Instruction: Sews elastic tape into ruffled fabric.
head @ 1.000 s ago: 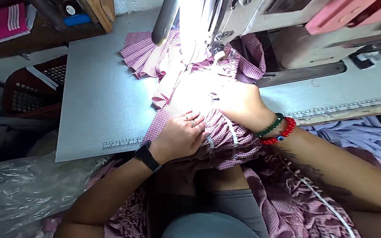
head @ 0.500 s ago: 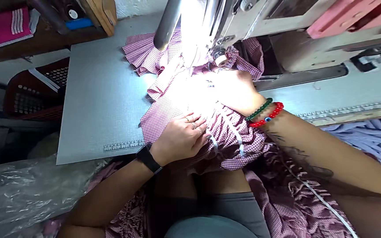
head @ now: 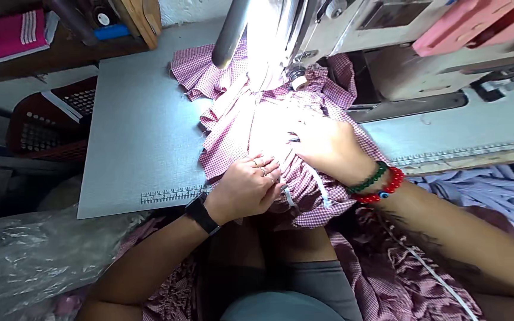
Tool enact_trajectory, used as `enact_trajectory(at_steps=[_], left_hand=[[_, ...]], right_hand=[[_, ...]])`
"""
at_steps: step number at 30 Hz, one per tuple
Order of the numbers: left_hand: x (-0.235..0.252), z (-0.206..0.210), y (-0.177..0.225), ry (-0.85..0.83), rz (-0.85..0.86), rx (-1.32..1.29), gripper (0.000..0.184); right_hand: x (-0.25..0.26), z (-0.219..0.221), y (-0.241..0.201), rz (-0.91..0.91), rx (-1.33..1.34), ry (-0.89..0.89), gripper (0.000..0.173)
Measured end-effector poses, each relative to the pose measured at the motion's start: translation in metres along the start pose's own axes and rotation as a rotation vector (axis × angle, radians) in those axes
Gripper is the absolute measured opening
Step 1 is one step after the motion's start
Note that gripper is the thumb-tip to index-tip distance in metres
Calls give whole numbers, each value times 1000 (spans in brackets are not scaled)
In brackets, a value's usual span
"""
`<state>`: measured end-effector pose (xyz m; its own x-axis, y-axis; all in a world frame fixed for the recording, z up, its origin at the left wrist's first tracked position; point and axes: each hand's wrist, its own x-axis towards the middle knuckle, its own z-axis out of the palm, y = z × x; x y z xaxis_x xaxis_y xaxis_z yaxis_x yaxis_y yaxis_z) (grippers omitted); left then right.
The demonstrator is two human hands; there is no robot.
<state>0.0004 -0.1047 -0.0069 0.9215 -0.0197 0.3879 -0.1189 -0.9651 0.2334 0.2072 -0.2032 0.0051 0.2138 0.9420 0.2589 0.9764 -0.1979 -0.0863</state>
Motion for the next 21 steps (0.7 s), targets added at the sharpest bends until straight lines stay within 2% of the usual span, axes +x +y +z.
enact_trajectory(at_steps=[5, 8, 16, 18, 21], left_hand=[[1, -1, -1, -17, -3, -7, 36], [2, -1, -4, -13, -1, 2, 35], [3, -1, -6, 8, -9, -5, 35], [3, 0, -5, 6, -12, -16, 35], [3, 0, -6, -10, -2, -22, 34]], right_hand=[[1, -3, 0, -38, 46, -28, 37], [21, 10, 3, -2, -5, 7, 42], [55, 5, -1, 149, -74, -118, 38], [56, 6, 1, 144, -67, -70, 32], [23, -11, -11, 20, 66, 43, 38]])
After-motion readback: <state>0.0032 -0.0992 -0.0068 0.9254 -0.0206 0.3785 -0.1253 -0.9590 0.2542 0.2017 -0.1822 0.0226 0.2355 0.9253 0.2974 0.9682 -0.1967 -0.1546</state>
